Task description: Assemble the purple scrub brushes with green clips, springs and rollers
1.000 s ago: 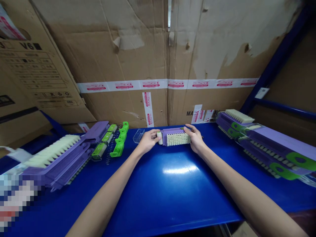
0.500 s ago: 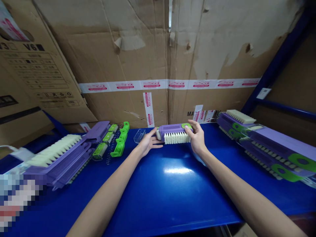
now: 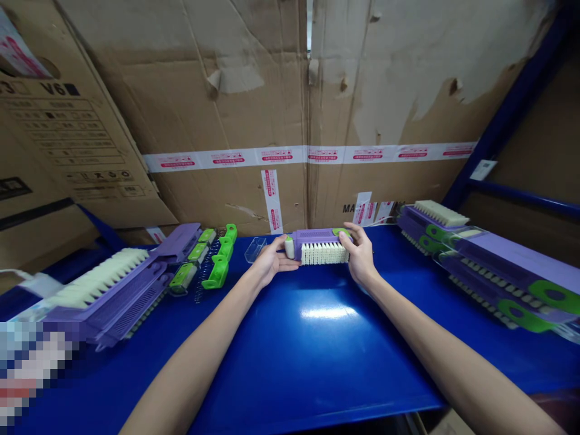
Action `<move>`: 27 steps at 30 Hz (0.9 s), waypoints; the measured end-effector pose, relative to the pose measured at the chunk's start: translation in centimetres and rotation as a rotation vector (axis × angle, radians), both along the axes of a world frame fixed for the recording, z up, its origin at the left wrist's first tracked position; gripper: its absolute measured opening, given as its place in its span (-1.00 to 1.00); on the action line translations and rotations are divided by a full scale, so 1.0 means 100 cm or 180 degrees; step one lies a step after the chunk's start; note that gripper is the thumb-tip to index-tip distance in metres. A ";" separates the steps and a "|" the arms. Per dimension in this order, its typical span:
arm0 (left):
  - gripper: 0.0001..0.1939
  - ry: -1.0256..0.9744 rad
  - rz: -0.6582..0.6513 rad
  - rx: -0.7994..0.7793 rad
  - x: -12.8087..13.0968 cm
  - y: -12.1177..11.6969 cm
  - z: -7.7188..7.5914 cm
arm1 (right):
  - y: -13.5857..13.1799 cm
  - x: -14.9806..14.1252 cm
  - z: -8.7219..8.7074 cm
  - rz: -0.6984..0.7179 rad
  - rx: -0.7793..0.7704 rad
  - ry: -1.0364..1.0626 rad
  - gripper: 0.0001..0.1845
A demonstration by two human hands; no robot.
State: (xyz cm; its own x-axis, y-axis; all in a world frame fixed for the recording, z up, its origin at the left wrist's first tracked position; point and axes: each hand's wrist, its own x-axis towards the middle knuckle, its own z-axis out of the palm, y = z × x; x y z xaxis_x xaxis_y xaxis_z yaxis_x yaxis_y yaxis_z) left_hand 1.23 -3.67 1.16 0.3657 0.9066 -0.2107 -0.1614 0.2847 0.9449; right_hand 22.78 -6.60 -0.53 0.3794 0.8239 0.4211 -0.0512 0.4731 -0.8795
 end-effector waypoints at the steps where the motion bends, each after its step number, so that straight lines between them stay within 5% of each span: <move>1: -0.46 0.0014 0.0020 -0.0017 0.000 0.000 0.000 | 0.000 0.000 0.000 0.0004 0.0011 -0.0007 -0.54; 17: -0.35 -0.0020 -0.0040 -0.0050 0.003 -0.005 -0.002 | 0.002 0.001 -0.001 -0.0092 -0.0056 -0.0061 -0.52; 19: -0.40 -0.0039 0.0221 0.0076 0.006 -0.006 -0.002 | 0.004 0.003 -0.003 -0.0232 -0.0043 -0.0044 -0.52; 23: -0.42 -0.0017 0.1457 0.0574 0.004 -0.004 0.005 | 0.007 0.007 -0.003 -0.0583 -0.0013 0.0040 -0.50; 27: -0.38 0.0211 0.1987 0.1126 -0.006 0.002 0.012 | 0.010 0.009 -0.003 -0.0628 -0.0092 0.0176 -0.48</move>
